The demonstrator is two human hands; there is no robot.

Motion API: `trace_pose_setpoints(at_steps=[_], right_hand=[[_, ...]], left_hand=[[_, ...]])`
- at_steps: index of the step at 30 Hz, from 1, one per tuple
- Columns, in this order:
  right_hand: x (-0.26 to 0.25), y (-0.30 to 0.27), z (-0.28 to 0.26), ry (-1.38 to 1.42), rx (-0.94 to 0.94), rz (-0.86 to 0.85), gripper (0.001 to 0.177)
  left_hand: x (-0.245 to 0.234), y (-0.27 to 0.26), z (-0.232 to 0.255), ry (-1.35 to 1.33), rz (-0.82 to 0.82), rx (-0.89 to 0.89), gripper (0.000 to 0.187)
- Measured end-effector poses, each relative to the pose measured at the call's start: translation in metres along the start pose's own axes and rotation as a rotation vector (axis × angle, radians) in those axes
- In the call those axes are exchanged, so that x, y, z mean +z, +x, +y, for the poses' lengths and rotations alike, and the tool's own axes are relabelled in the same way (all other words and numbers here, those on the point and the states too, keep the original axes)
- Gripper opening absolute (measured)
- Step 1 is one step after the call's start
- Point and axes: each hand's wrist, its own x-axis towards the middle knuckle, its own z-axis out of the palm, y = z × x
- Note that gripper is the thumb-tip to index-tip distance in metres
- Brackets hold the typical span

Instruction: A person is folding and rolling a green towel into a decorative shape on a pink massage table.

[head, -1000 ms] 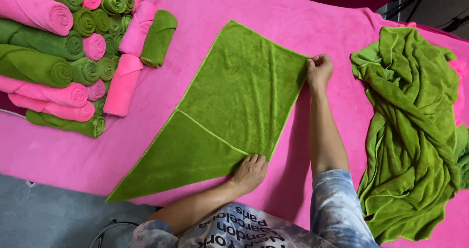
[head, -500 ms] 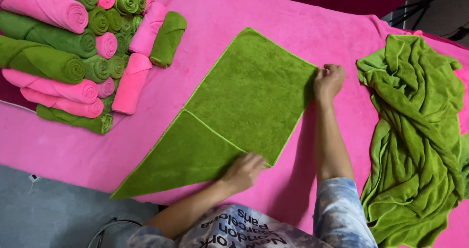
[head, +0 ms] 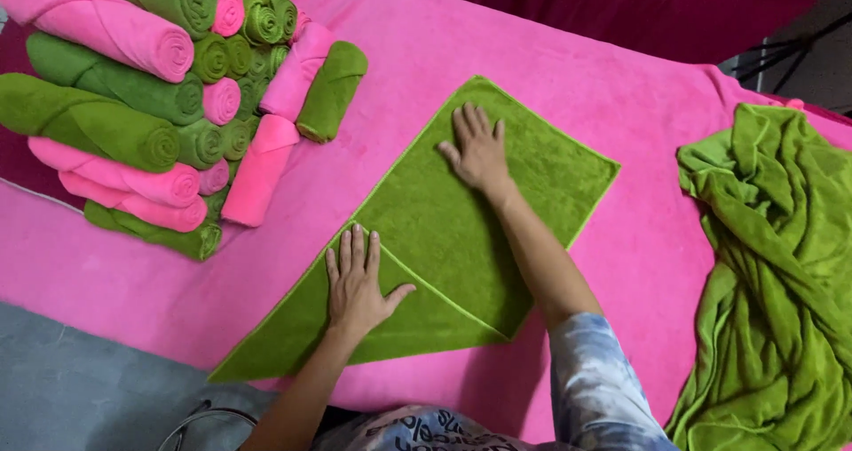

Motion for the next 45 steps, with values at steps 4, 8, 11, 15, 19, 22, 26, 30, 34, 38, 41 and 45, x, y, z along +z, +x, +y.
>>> trace_pose_setpoints(at_steps=[4,8,11,15,19,22,26,30,34,38,41,45], right_hand=[[0.007,0.063,0.032,-0.064,0.061,-0.072,0.079],[0.027,0.086,0.041,-0.095,0.140,-0.053,0.083],[0.021,0.045,0.011,-0.095,0.112,0.001,0.082],[0.014,-0.036,0.005,-0.033,0.003,0.018,0.091],[-0.013,-0.075,0.089,-0.047,0.146,0.171,0.081],[-0.017,-0.094,0.155,-0.102,0.390,0.070,0.079],[0.017,-0.109,0.157,-0.070,0.416,0.219,0.073],[0.009,-0.162,-0.017,0.194,-0.050,0.175,0.058],[0.043,-0.241,-0.120,0.065,-0.435,0.117,0.081],[0.062,-0.281,-0.122,-0.004,-0.322,0.045,0.089],[0.051,-0.302,-0.100,-0.018,-0.216,-0.022,0.087],[0.042,-0.326,-0.071,-0.049,-0.097,-0.082,0.087]], left_hand=[[0.007,0.000,-0.002,0.030,0.029,-0.006,0.123],[0.014,0.000,-0.005,-0.030,0.015,-0.030,0.135],[0.012,0.001,-0.004,-0.009,0.014,-0.025,0.134],[0.007,-0.001,0.000,0.025,0.039,-0.018,0.132],[0.009,-0.001,0.000,0.025,0.059,-0.011,0.132],[0.004,-0.001,0.001,-0.013,0.031,-0.019,0.129],[0.006,-0.001,0.000,-0.030,0.039,-0.012,0.128],[0.013,0.000,-0.002,-0.032,0.090,-0.005,0.112],[0.034,0.001,-0.014,0.045,0.145,0.012,0.096],[0.020,-0.026,-0.024,0.006,0.167,0.037,0.076],[0.002,-0.079,-0.044,0.014,0.060,-0.064,0.076],[-0.002,-0.153,-0.091,0.148,0.207,-0.252,0.086]])
